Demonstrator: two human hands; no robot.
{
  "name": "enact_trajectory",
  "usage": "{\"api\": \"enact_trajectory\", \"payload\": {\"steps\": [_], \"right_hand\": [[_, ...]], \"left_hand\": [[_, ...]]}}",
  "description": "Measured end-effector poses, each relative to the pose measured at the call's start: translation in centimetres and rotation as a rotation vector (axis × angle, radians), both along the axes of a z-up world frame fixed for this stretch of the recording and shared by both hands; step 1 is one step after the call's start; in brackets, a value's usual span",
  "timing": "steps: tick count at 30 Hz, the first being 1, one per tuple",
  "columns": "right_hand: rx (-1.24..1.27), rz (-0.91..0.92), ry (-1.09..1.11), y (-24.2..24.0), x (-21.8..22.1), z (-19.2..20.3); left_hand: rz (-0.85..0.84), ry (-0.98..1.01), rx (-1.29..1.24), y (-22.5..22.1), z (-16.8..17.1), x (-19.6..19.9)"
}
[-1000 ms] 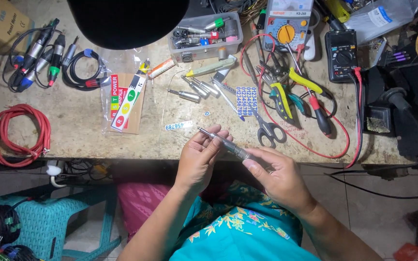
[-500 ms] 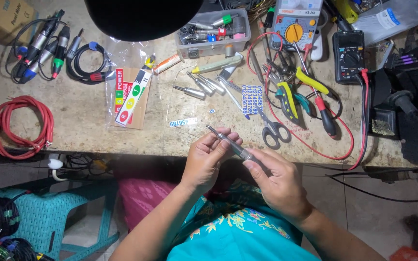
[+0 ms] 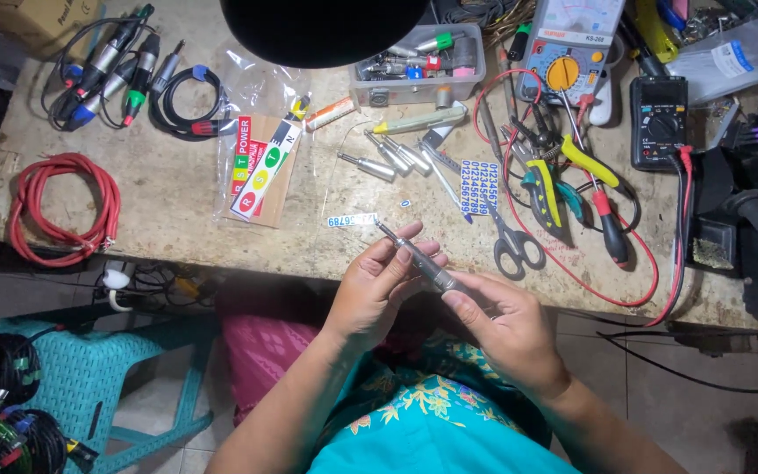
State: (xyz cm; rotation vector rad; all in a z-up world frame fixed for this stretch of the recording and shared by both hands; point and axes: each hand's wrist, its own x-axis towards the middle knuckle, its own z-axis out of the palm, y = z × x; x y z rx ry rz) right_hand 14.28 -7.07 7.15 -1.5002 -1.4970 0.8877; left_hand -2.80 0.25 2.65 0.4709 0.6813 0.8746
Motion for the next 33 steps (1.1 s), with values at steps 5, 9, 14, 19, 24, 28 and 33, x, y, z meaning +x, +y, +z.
{"api": "enact_trajectory", "payload": {"steps": [5, 9, 14, 19, 24, 28, 33], "right_hand": [[-0.217, -0.067, 0.332, 0.0, -0.7, -1.2], [-0.321, -0.032, 0.425, -0.5, -0.6, -2.4], [-0.331, 0.017, 0.421, -0.7, -0.2, -3.5], [-0.311, -0.004, 0.397, -0.2, -0.8, -1.5], [-0.314, -0.029, 0.412, -0.5, -0.8, -2.5], [-0.301, -0.088, 0.441, -0.6, -1.0, -2.6], [-0.204, -0.130, 0.277, -1.1, -1.4, -2.7]], "left_hand": [[0.113, 0.029, -0.051, -0.2, -1.2, 0.2], [0.112, 0.059, -0.062, 0.0, -2.5, 0.0], [0.107, 0.110, -0.027, -0.1, -2.1, -0.2], [0.072, 0.118, 0.023, -0.1, -1.3, -0.1], [0.051, 0.118, 0.034, 0.0, -0.9, -0.3], [0.049, 0.119, 0.051, 0.0, -0.5, -0.4], [0.010, 0.160, 0.131, -0.2, -0.4, -1.0]]}}
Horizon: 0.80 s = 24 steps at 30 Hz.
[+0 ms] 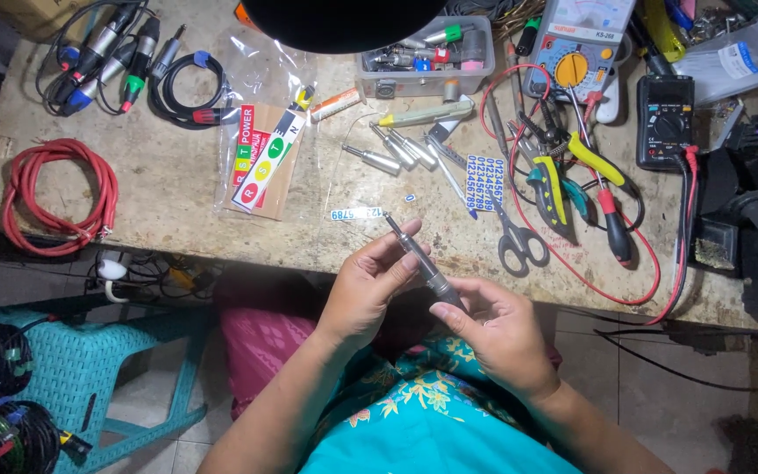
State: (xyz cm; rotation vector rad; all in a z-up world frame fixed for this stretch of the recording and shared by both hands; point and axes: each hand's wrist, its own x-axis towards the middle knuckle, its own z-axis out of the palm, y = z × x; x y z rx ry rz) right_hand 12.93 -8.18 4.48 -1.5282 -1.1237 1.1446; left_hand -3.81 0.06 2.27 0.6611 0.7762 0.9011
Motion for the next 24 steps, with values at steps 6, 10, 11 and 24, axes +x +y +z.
{"api": "enact_trajectory", "payload": {"steps": [6, 10, 11, 24], "right_hand": [[0.539, 0.004, -0.622, -0.5, -0.3, -0.2], [0.626, 0.021, -0.756, -0.6, -0.2, -0.6], [0.626, 0.020, -0.757, -0.7, -0.2, -0.5], [0.642, -0.011, -0.822, -1.0, -0.7, -0.7]], "left_hand": [[-0.084, -0.136, 0.029, -0.2, -0.5, -0.4], [-0.090, -0.215, 0.037, -0.2, -1.0, -0.6], [-0.092, -0.216, 0.037, -0.2, -1.0, -0.6], [-0.111, -0.253, 0.006, -0.2, -0.9, -1.1]]}}
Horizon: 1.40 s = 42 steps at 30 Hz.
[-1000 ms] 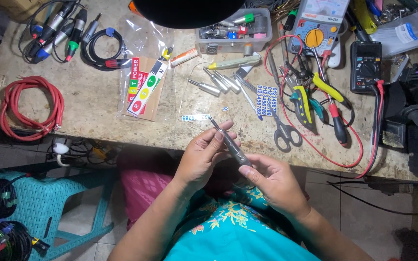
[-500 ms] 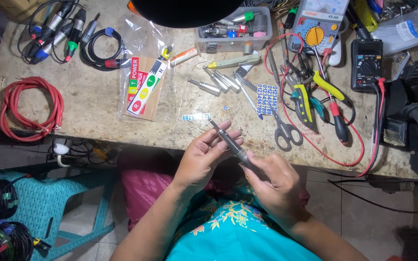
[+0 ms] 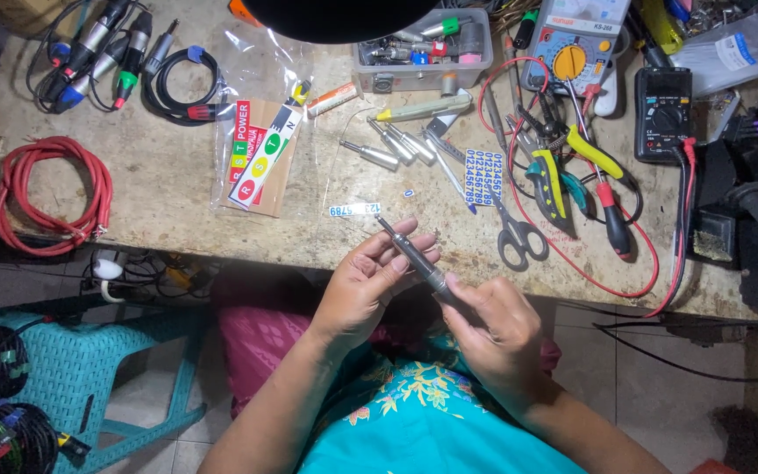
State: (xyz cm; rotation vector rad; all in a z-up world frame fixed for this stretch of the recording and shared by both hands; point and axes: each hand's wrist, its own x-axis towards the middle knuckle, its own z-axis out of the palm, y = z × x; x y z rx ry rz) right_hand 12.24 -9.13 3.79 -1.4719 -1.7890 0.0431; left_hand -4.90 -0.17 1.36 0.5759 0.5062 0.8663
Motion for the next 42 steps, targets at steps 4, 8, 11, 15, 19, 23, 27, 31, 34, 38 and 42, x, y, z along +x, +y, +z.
{"api": "enact_trajectory", "payload": {"steps": [4, 8, 11, 15, 19, 23, 27, 31, 34, 38, 42], "right_hand": [[0.063, 0.030, -0.005, -0.2, 0.5, -0.8], [0.080, 0.030, 0.002, -0.1, 0.4, -0.9], [0.002, 0.041, 0.043, 0.3, 0.0, 0.2], [-0.478, -0.010, 0.670, 0.6, 0.2, 0.4], [-0.656, 0.014, 1.033, 1.0, 0.1, 0.5], [-0.830, 0.053, 1.171, 0.6, 0.4, -1.6], [-0.883, 0.070, 1.283, 0.6, -0.4, -1.8], [-0.845, 0.029, 1.359, 0.2, -0.2, -4.4], [-0.775, 0.062, 1.308, 0.3, -0.4, -3.1], [-0.750, 0.086, 1.270, 0.1, 0.1, -0.7], [-0.876, 0.080, 1.161, -1.8, 1.6, -1.0]], "left_hand": [[-0.023, -0.009, -0.009, 0.0, -0.1, -0.1], [-0.016, 0.015, -0.021, 0.1, 0.2, -0.1], [0.007, 0.098, -0.056, 0.2, 0.5, -0.1], [0.060, 0.139, -0.056, 0.1, 0.3, 0.2], [0.094, 0.184, -0.046, 0.1, 0.2, 0.2], [0.073, 0.239, -0.018, 0.2, -0.4, 0.4], [0.072, 0.160, -0.078, -0.4, -0.9, 1.2], [0.182, 0.147, -0.107, -1.3, -0.5, 2.0], [0.238, 0.135, -0.145, -1.7, -0.6, 2.2], [0.289, 0.144, -0.151, -0.9, -0.5, 1.4], [0.488, 0.107, 0.027, 1.9, 1.2, -1.4]]}}
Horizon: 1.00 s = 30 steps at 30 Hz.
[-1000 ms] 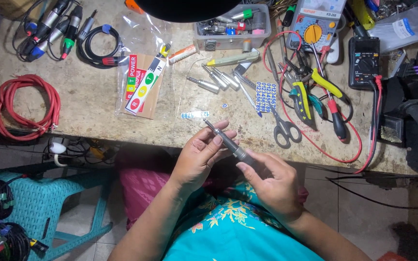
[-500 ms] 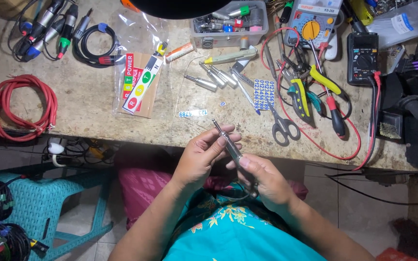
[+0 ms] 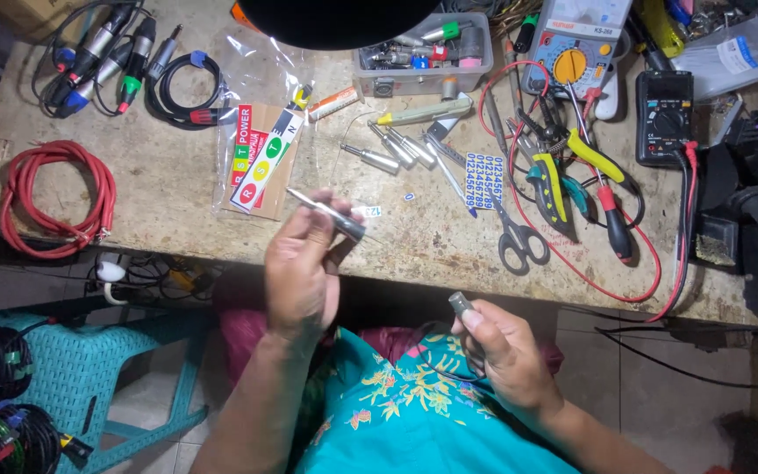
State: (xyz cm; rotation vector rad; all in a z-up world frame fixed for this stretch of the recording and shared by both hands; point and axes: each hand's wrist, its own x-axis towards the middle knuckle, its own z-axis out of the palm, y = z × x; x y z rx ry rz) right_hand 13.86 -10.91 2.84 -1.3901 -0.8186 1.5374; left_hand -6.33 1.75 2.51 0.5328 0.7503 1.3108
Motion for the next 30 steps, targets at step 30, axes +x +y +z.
{"api": "enact_trajectory", "payload": {"steps": [30], "right_hand": [[0.055, 0.183, -0.050, 1.8, -0.8, 1.8]], "left_hand": [[-0.403, 0.041, -0.059, -2.8, -1.3, 2.6]]}}
